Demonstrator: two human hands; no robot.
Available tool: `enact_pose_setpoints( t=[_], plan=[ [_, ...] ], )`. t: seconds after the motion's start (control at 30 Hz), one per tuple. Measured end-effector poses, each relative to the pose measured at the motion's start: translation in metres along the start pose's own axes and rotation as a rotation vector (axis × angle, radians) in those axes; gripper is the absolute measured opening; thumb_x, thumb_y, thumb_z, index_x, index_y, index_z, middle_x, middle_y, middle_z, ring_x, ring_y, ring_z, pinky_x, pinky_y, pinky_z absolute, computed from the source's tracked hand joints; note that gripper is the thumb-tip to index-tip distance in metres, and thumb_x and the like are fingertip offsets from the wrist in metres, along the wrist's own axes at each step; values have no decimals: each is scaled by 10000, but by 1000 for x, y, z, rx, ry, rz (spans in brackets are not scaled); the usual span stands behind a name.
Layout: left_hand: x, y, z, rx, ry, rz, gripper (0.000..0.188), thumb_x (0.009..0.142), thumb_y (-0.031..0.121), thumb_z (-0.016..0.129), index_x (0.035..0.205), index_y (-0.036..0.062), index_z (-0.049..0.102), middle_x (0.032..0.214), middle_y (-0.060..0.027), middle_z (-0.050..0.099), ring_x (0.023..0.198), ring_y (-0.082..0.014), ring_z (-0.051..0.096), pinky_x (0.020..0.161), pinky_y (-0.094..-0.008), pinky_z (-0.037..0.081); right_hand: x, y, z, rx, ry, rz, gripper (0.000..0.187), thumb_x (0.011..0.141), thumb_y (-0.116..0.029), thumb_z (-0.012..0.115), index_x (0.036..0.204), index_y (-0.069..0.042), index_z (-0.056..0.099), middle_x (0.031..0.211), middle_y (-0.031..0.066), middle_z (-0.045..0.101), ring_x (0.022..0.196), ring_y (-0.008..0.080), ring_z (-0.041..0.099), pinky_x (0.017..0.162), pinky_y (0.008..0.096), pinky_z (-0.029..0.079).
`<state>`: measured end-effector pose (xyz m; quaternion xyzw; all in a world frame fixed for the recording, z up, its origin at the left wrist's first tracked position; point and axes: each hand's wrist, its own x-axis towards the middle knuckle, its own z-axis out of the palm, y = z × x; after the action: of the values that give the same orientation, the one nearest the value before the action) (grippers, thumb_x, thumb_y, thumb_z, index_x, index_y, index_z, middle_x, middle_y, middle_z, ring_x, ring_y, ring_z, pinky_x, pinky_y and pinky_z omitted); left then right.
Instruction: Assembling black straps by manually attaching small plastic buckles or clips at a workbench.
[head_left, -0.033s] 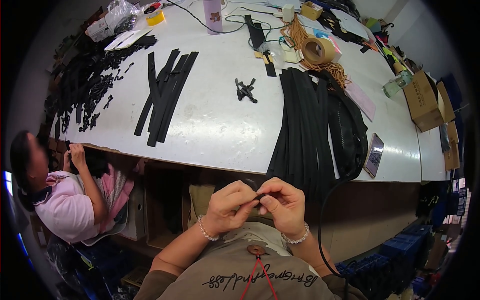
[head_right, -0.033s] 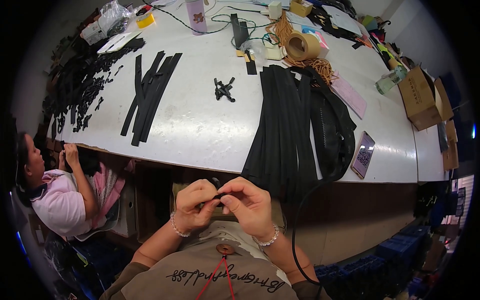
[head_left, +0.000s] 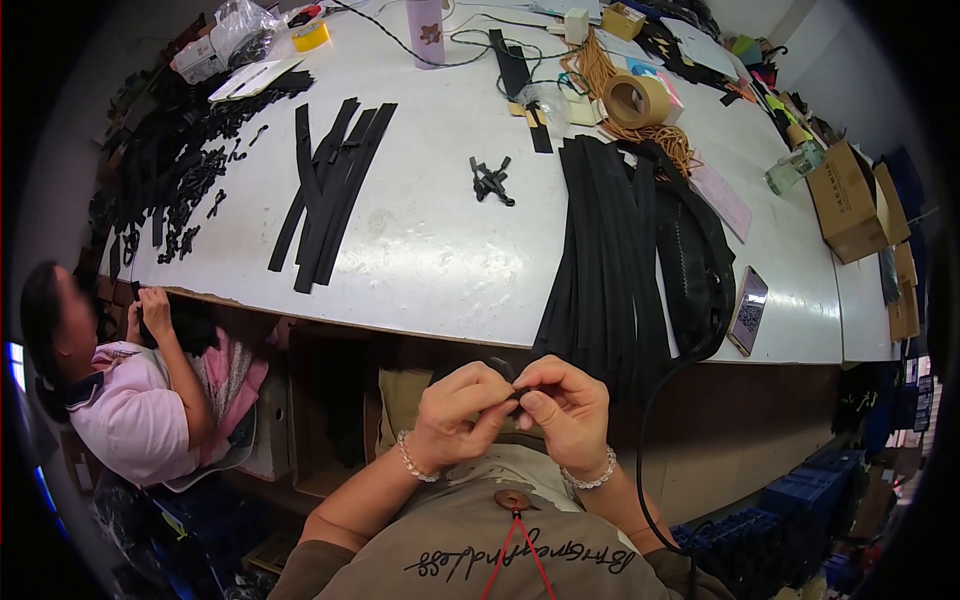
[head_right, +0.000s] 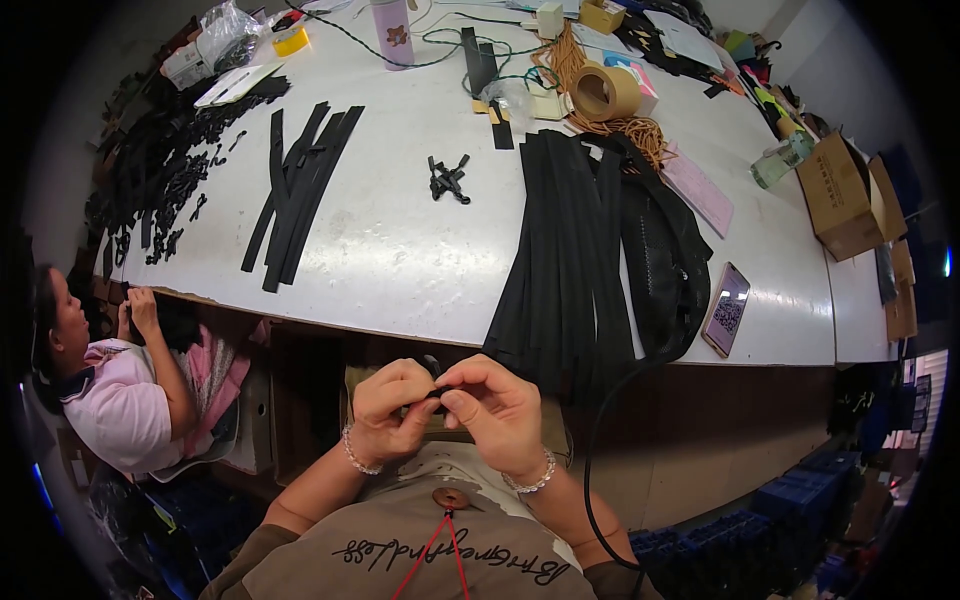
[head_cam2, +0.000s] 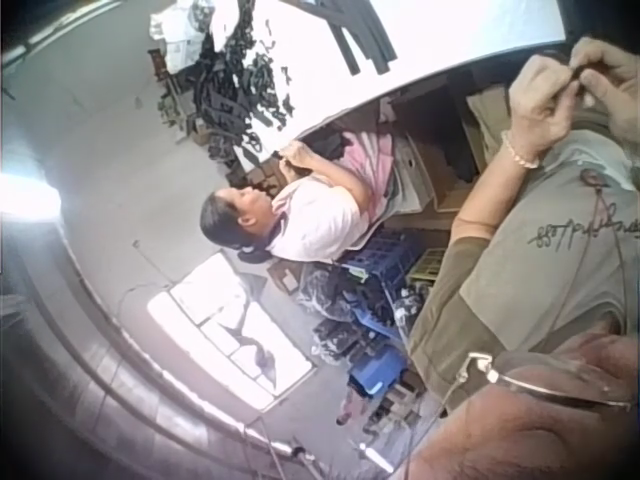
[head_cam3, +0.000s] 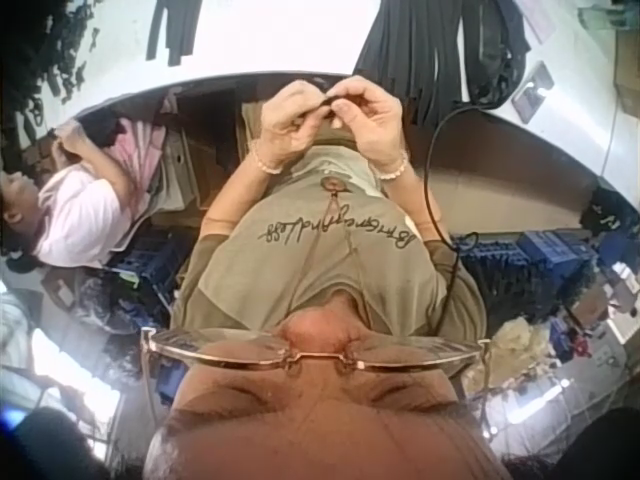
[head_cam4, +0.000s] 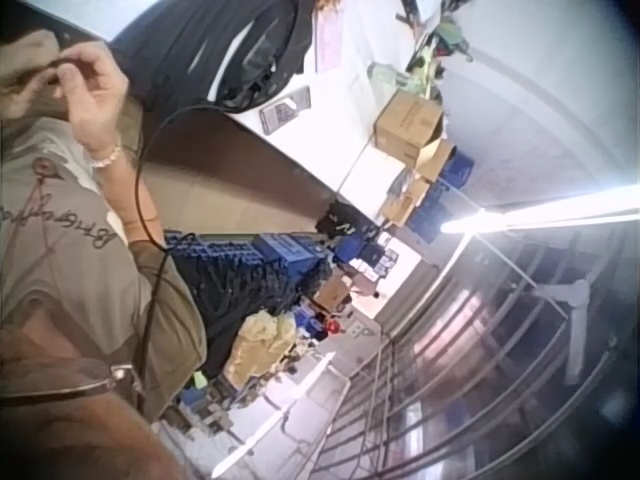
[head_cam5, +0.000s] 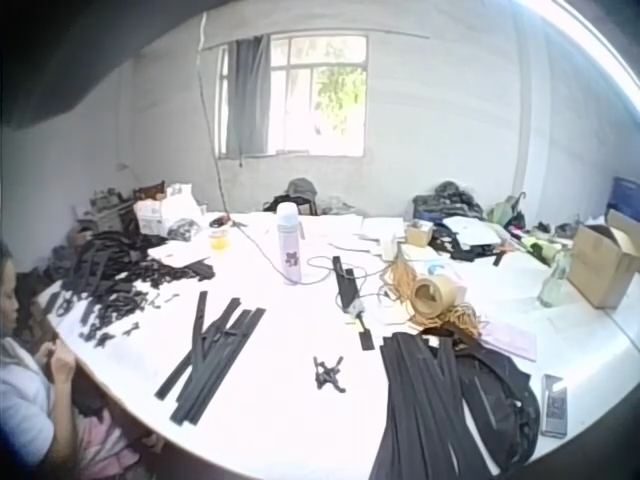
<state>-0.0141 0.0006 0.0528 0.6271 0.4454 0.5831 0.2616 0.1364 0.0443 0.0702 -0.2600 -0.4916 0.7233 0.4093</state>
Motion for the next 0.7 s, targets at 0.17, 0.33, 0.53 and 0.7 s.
enact_pose_setpoints(
  t=[0.17,0.33,0.53,0.7],
  plan=[
    [-3,0,4,35,46,-2,129,731,-43,659,825,13,591,747,-98,570,611,-205,555,553,-269,456,-3,3,2,-451,90,-330,111,817,-5,638,916,26,599,869,94,588,681,137,570,604,231,474],
    [-3,0,4,-19,47,-22,104,758,-20,639,839,11,582,743,-100,578,626,-206,558,554,-272,448,5,-3,-3,-596,-3,-509,157,800,-58,680,886,47,601,823,103,580,677,132,548,573,211,442],
    [-2,2,4,10,20,-23,120,747,-34,633,845,13,582,735,-97,572,625,-229,551,559,-287,446,6,-5,-6,-617,-23,-525,169,785,-61,698,899,37,621,801,99,583,670,128,544,547,214,428],
    [-1,-2,2,44,0,74,177,702,-73,642,850,12,595,722,-84,561,631,-231,554,553,-296,442,0,-4,-4,-506,-8,-349,152,767,1,687,909,15,634,815,96,588,676,157,572,588,236,463]
  ],
)
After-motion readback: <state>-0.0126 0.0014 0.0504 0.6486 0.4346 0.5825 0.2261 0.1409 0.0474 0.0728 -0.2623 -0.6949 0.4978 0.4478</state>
